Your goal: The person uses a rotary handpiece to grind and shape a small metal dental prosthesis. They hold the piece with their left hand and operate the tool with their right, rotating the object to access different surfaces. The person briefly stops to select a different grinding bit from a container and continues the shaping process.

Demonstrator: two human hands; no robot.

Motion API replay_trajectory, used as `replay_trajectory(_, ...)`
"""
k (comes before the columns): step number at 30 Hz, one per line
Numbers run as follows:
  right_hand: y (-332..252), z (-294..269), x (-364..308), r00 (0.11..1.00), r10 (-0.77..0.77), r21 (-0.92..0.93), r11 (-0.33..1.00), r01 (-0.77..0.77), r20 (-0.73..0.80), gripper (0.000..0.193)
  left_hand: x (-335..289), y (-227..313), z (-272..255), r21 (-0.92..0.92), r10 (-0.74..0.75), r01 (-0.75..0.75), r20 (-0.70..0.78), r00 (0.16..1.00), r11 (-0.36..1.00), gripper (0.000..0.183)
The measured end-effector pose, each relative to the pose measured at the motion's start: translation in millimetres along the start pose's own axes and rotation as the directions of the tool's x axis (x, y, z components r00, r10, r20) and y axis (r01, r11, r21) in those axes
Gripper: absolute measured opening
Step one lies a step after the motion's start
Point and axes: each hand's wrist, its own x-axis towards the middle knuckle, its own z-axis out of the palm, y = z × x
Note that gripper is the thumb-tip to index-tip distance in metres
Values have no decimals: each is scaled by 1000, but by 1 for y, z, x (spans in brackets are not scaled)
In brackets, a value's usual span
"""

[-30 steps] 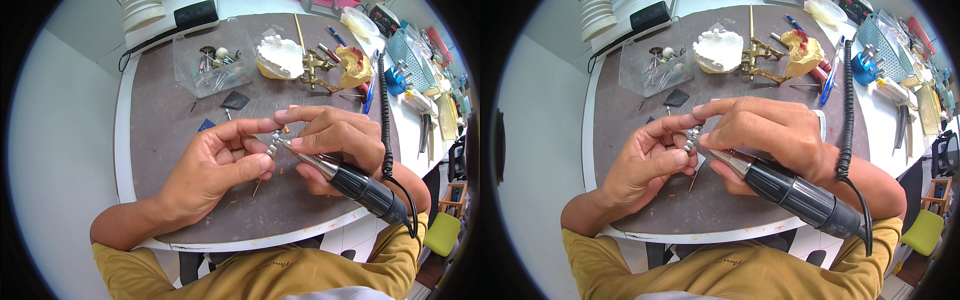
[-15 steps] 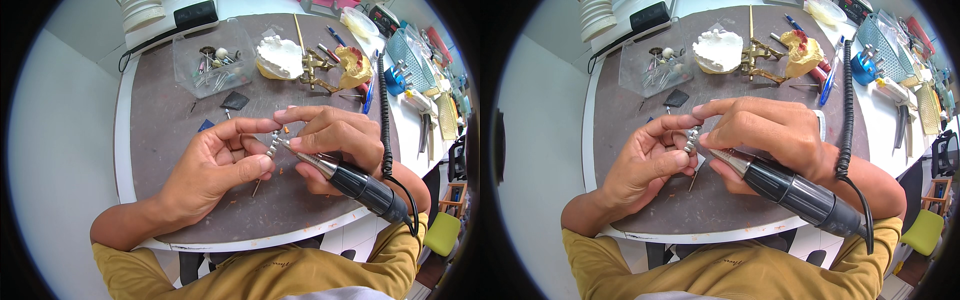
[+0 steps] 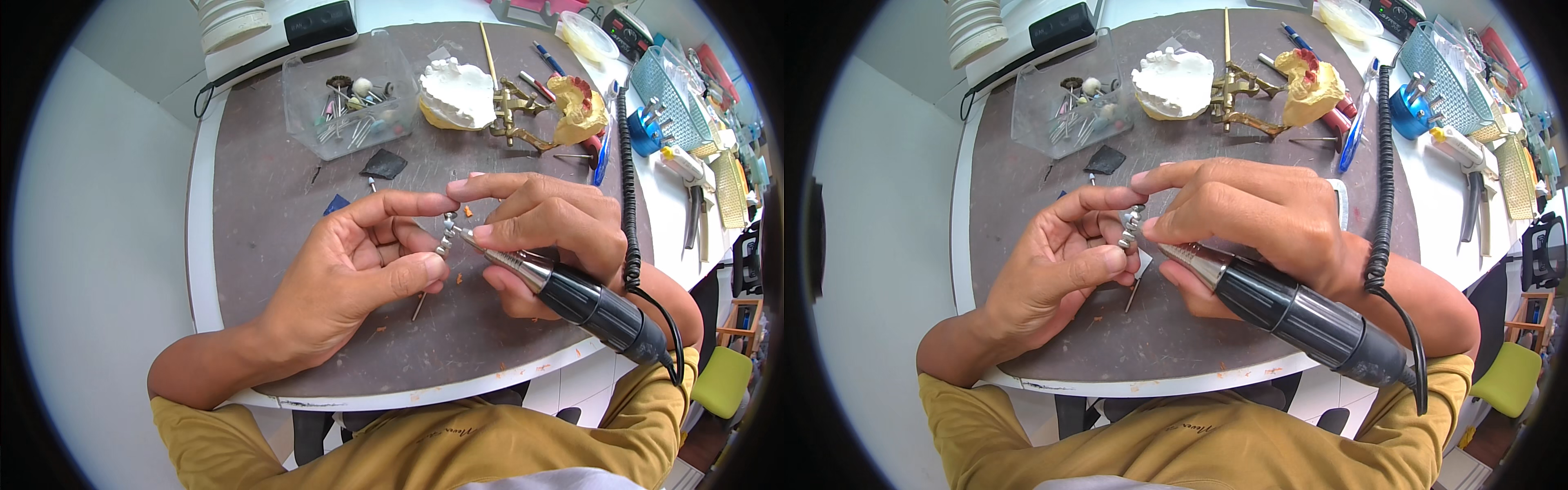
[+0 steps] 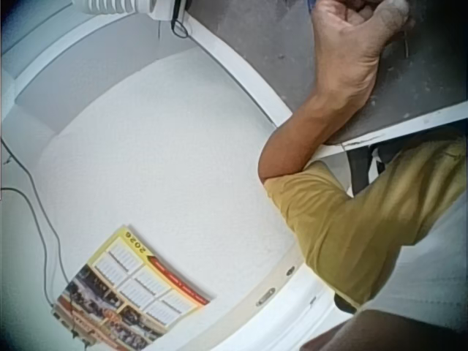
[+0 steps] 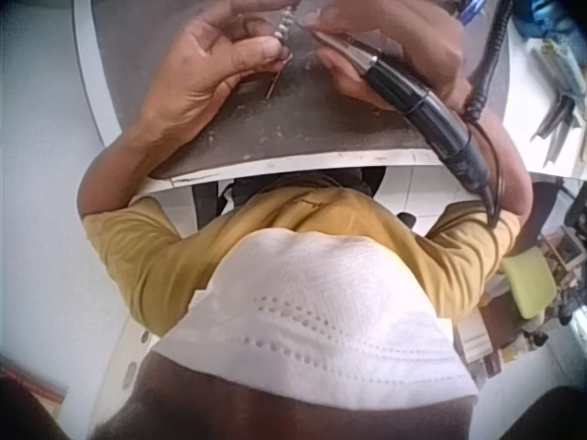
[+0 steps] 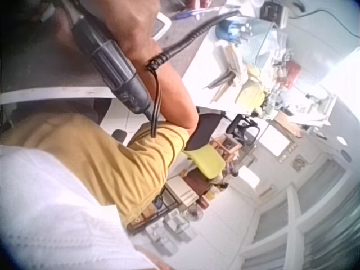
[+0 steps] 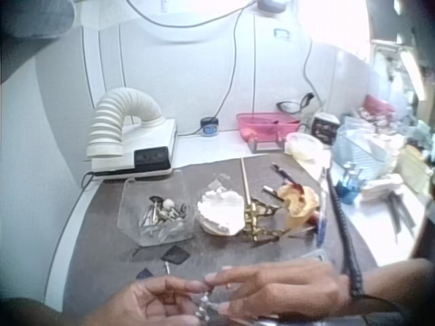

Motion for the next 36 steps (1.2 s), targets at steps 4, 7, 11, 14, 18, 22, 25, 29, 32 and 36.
replay_trajectory(4,-2,0,1,1000,-13,8,1000,13,5,31,0,0,0,14,3,-3,-11,1000,1000,46)
replay_trajectory(7,0,0,1,1000,-5,15,1000,5,-11,31,0,2,1,23,-2,2,-9,1000,1000,46)
replay_trajectory(11,-1,1,1,1000,-9,21,1000,9,-9,30,0,1,1,32,1,-1,-12,1000,999,46)
replay_trajectory(14,1,-1,1,1000,-7,2,1000,7,1,30,0,1,1,28,-1,2,-7,1000,1000,46)
replay_trajectory(18,-1,0,1,1000,-12,3,1000,12,13,29,0,1,1,32,7,-7,-15,1000,999,47)
replay_trajectory(22,1,-1,0,1000,-7,-12,1000,7,2,29,0,1,1,35,10,-9,-15,1000,999,47)
replay_trajectory(25,-1,0,1,1000,-16,-16,1000,16,5,29,0,1,1,37,9,-8,-19,1000,999,47)
replay_trajectory(29,1,-1,0,1000,-14,-24,1000,14,12,29,0,1,1,35,11,-10,-14,1000,999,47)
replay_trajectory(32,0,-1,1,1000,-13,-10,1000,13,11,29,0,0,0,44,11,-10,-13,1000,999,48)
replay_trajectory(36,2,-2,0,1000,-7,-24,1000,8,18,28,0,0,0,36,13,-13,-13,1000,999,48)
